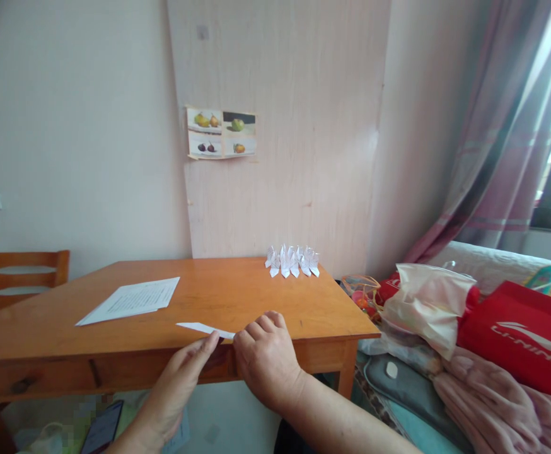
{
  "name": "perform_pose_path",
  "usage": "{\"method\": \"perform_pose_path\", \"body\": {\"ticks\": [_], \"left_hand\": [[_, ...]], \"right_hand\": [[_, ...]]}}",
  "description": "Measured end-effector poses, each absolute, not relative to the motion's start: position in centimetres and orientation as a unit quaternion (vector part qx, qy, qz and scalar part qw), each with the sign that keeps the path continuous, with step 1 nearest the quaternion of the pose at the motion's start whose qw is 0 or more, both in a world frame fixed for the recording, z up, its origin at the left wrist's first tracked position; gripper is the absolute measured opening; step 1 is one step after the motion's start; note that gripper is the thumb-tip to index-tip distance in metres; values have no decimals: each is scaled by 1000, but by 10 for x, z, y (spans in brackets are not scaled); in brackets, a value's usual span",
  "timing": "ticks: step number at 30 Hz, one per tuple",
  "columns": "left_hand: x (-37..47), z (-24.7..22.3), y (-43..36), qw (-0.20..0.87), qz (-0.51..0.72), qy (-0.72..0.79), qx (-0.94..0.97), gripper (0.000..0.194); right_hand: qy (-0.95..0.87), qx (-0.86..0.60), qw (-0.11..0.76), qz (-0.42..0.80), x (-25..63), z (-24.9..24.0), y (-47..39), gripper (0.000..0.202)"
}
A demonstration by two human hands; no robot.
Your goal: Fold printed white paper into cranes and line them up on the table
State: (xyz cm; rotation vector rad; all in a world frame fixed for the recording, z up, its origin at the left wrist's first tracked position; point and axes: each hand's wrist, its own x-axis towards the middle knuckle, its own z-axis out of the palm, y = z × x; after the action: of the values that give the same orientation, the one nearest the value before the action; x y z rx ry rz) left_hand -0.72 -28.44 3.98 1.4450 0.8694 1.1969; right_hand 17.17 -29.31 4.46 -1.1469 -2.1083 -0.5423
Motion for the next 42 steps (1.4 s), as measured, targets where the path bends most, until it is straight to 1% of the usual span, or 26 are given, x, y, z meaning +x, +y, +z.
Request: {"method": "perform_pose_path", "body": {"ticks": [5, 12, 18, 21, 24, 28, 31, 34, 38, 40, 42], "left_hand": [[-2, 33, -280, 574, 522, 362, 517, 44], [-4, 21, -273, 569, 541, 379, 490, 42], [-8, 10, -266, 562, 551, 391, 477, 44], [-12, 6, -264, 563, 559, 391, 467, 46], [-16, 6, -264, 570, 566, 384, 455, 45], [-18, 7, -265, 579, 576, 375, 439, 48], [-18, 9, -266, 580, 577, 379, 432, 48], [-17, 10, -267, 581, 576, 375, 436, 44], [-15, 10, -269, 601, 562, 357, 443, 44], [-15, 10, -270, 613, 551, 351, 445, 47], [-15, 10, -271, 619, 540, 352, 448, 49]], "right_hand": [[-818, -429, 319, -215, 162, 34, -297, 13], [-838, -417, 296, -189, 156, 28, -300, 7], [-846, -419, 294, -150, 154, 29, -306, 10], [-849, -414, 312, -101, 156, 32, -312, 18], [-839, -421, 340, -61, 162, 35, -314, 18], [-797, -445, 408, -29, 176, 34, -306, 19], [-760, -457, 463, -4, 186, 28, -294, 25], [-718, -490, 491, 62, 193, 15, -281, 35], [-660, -508, 498, 241, 194, -1, -270, 46], [-637, -503, 492, 315, 193, -4, -268, 48], [-621, -496, 489, 360, 191, -3, -268, 43]]}}
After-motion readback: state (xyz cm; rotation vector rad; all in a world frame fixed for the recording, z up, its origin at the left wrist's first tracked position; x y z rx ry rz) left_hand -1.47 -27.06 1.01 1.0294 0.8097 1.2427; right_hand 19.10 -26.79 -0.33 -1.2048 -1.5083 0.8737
